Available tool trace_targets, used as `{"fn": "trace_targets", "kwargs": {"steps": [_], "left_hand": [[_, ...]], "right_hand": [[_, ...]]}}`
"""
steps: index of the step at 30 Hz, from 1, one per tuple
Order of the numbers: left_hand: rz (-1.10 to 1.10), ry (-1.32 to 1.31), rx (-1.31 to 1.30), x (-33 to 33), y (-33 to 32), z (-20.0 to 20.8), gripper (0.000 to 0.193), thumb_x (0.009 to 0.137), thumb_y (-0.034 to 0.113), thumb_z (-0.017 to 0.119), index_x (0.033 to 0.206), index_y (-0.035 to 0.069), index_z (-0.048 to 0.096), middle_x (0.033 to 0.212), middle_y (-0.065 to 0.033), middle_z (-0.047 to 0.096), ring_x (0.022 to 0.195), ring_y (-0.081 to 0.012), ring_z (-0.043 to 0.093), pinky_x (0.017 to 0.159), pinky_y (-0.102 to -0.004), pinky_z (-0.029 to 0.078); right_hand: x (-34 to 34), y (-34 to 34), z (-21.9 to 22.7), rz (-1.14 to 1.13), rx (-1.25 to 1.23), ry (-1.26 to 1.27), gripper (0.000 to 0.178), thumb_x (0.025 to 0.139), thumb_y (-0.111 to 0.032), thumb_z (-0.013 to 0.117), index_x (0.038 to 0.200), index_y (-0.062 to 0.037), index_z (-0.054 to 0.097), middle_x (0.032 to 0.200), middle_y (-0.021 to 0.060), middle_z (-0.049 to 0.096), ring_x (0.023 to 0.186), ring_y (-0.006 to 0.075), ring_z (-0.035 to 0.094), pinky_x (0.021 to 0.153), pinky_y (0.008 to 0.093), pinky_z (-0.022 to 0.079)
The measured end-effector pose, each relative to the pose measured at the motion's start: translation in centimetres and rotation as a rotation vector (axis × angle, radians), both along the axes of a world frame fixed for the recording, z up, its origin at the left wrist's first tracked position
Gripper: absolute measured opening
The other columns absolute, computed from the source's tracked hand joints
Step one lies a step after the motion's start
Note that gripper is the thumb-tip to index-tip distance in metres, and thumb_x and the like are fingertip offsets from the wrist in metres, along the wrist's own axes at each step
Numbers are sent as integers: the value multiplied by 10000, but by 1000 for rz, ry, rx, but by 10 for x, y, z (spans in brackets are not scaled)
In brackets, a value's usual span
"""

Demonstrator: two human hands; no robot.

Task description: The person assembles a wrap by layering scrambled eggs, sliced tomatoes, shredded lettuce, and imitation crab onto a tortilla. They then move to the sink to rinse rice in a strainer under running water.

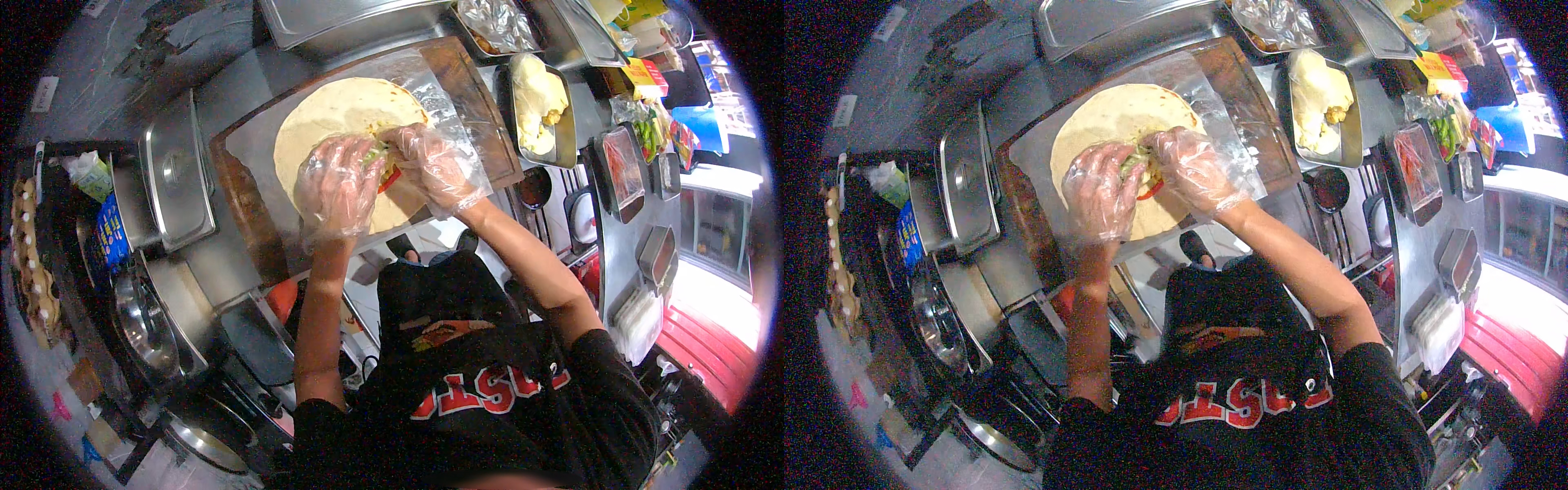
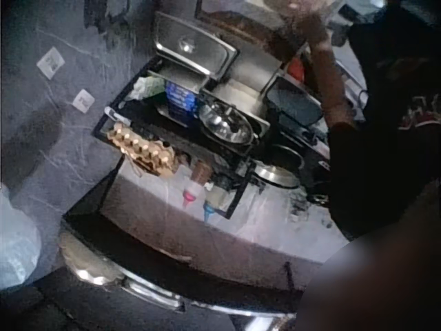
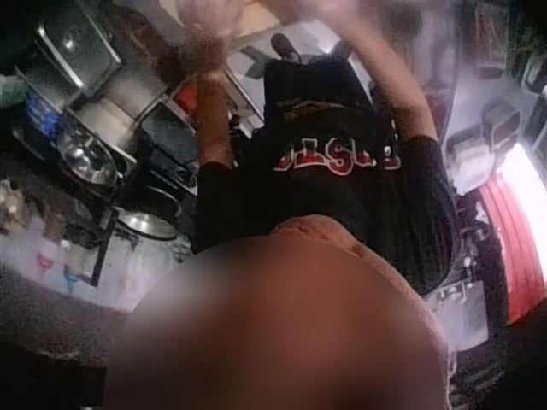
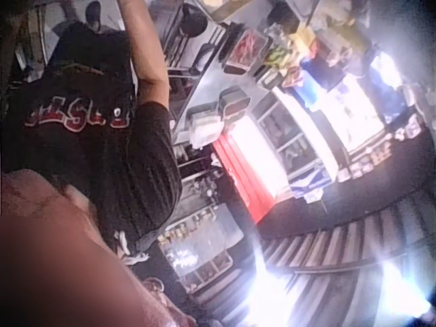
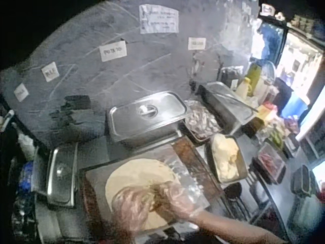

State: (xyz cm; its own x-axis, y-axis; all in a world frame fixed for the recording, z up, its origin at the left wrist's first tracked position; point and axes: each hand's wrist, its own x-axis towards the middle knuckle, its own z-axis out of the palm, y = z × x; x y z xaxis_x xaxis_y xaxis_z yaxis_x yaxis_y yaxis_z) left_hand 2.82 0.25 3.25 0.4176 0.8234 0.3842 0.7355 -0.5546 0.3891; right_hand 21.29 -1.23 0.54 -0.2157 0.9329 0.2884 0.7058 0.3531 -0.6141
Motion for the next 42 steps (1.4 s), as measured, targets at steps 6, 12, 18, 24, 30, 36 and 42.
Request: {"fn": "trace_targets", "kwargs": {"steps": [6,12,18,24,30,36,42], "left_hand": [[15,201,20,13,9,-14,369,863,281,643,1201,136,616,1181,-48,629,1157,-269,544,1027,-432,367],[-60,163,14,13,15,-17,318,878,284,613,1159,141,650,1137,-54,647,1144,-262,552,1012,-435,366],[-65,105,48,18,13,-17,263,877,260,614,1096,132,683,1095,-61,664,1118,-271,567,994,-423,384],[-23,15,21,17,9,-9,243,874,217,623,1076,101,694,1087,-82,672,1109,-286,585,1000,-423,399],[11,68,183,9,-16,1,238,836,167,685,1066,107,688,1149,-101,653,1145,-290,575,1014,-462,402],[39,143,208,8,-45,-31,127,847,279,714,969,243,722,1282,1,570,1211,-257,464,1029,-467,347],[41,190,354,2,-37,-51,175,791,335,761,942,261,714,1271,23,576,1175,-242,496,1009,-465,343]], "right_hand": [[1,-1,5,-143,-148,107,243,885,-142,619,1115,-67,635,973,181,643,913,361,619,799,436,504],[7,-3,-7,-167,-224,341,271,903,-60,610,1169,-8,618,1077,164,662,984,233,650,852,334,507],[6,-5,-1,-195,-178,273,230,873,-45,595,1099,-11,622,1040,164,648,964,287,630,845,374,497],[8,-5,-13,-218,-121,125,243,841,-63,587,1077,-26,630,1068,192,636,951,349,619,832,422,490],[21,-8,-29,-262,-201,245,241,861,-130,635,1077,-33,679,971,178,685,905,298,664,789,382,512],[17,-8,3,-365,-287,284,229,871,-230,647,977,-31,689,950,224,661,882,375,650,757,436,508],[16,-10,-4,-385,-319,281,266,890,-297,650,957,-43,695,895,204,674,823,372,662,735,442,511]]}}
